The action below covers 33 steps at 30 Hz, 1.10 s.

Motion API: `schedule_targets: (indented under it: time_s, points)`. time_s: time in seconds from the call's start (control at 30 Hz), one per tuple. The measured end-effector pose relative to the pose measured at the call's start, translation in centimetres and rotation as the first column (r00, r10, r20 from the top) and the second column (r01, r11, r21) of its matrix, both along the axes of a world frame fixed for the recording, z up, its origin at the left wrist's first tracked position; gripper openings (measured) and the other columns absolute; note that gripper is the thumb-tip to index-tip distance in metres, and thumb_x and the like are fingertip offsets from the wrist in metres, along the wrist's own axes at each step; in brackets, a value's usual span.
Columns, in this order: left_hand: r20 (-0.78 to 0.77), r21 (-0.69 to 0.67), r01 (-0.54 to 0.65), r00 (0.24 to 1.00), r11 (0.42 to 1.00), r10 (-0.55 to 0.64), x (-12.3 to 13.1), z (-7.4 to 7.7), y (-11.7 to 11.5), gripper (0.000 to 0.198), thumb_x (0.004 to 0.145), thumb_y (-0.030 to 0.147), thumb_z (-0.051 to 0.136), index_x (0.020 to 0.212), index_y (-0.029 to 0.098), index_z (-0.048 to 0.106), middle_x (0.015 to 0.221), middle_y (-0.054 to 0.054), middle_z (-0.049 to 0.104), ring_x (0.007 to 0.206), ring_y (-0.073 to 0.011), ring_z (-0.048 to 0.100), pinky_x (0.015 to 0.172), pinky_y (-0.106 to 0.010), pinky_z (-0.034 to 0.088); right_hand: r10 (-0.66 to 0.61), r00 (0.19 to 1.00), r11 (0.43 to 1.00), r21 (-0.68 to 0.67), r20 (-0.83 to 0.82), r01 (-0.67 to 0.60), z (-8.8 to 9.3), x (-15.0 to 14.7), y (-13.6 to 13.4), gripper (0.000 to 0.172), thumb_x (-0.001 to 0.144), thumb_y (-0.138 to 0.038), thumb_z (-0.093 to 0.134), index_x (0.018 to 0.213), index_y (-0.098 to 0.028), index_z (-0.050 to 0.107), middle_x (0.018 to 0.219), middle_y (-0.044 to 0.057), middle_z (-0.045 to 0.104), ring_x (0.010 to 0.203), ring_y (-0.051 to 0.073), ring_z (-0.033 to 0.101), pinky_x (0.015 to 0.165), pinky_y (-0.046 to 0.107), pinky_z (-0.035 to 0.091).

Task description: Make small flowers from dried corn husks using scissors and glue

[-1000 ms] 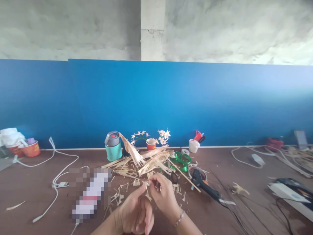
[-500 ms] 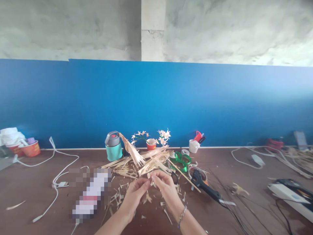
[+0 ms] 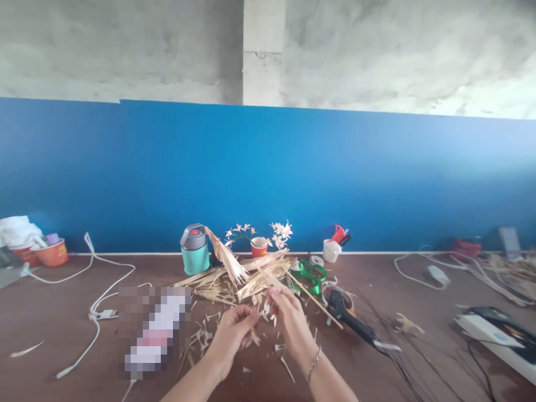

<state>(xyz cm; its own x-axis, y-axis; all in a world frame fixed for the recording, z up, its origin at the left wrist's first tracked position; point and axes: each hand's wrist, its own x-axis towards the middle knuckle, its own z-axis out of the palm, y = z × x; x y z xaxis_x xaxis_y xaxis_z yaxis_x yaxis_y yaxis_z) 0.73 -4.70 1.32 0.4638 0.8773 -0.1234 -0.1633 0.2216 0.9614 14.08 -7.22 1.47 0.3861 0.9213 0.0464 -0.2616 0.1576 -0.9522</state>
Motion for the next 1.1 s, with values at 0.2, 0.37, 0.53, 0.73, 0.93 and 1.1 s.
schedule_targets:
  time_s: [0.2,0.37,0.53,0.73,0.93,1.1]
  points:
    - [-0.024,0.0,0.003,1.0,1.0,-0.003,-0.1,-0.1,0.2,0.027,0.068,0.037,0.067,0.065,0.014,0.053,0.056,0.0,0.06,0.034,0.0001,0.026,0.04,-0.018,0.013,-0.133,0.945,0.983,-0.079,0.297,0.163,-0.1,1.4,0.2,0.034,0.077,-0.042,0.046,0.052,-0.019,0.049,0.057,-0.001,0.05,0.053,0.013,0.042,0.051,0.024,0.033]
    - [-0.05,0.05,-0.007,0.999,0.999,0.01,-0.1,0.2,0.0,0.028,0.068,0.039,0.066,0.063,0.014,0.053,0.055,0.0,0.059,0.035,-0.0011,0.029,0.039,-0.018,0.015,0.01,0.913,0.999,-0.05,0.408,0.012,0.0,1.1,0.5,0.036,0.073,-0.049,0.055,0.058,-0.017,0.055,0.051,-0.003,0.045,0.049,0.01,0.036,0.048,0.023,0.028]
    - [-0.109,0.084,-0.006,0.994,0.996,0.015,0.1,-0.4,0.3,0.032,0.064,0.045,0.066,0.065,0.014,0.057,0.052,0.001,0.058,0.035,-0.0024,0.028,0.038,-0.018,0.018,0.09,0.858,0.995,-0.016,0.505,-0.095,0.5,0.0,0.3,0.024,0.07,-0.037,0.062,0.059,-0.015,0.061,0.058,-0.001,0.053,0.054,0.01,0.043,0.051,0.022,0.033]
    - [-0.262,0.298,0.014,0.963,0.954,0.068,-0.1,-1.4,1.0,0.036,0.066,0.051,0.06,0.066,0.015,0.062,0.05,0.001,0.058,0.038,-0.0089,0.039,0.041,-0.021,0.028,-0.021,0.864,0.995,-0.072,0.503,0.067,0.1,-0.5,0.7,0.026,0.069,-0.034,0.062,0.053,-0.015,0.055,0.044,-0.006,0.043,0.043,0.007,0.034,0.043,0.02,0.026]
    - [-0.263,0.436,-0.006,0.955,0.9,0.133,-0.5,-1.2,0.8,0.033,0.071,0.049,0.057,0.065,0.017,0.062,0.058,-0.001,0.061,0.055,-0.015,0.052,0.053,-0.022,0.039,0.001,0.626,0.983,-0.117,0.78,0.145,2.0,2.2,-0.3,0.036,0.083,-0.039,0.046,0.063,-0.015,0.064,0.054,0.0,0.056,0.052,0.011,0.049,0.05,0.021,0.034]
    - [-0.289,0.372,-0.004,0.95,0.928,0.12,-0.4,-1.3,0.6,0.036,0.07,0.052,0.057,0.071,0.017,0.062,0.059,0.0,0.06,0.042,-0.009,0.04,0.042,-0.02,0.03,0.153,0.146,0.776,-0.21,0.977,0.594,3.3,8.9,-3.8,0.033,0.072,-0.014,0.054,0.104,-0.014,0.062,0.108,0.016,0.06,0.102,0.028,0.053,0.082,0.035,0.038]
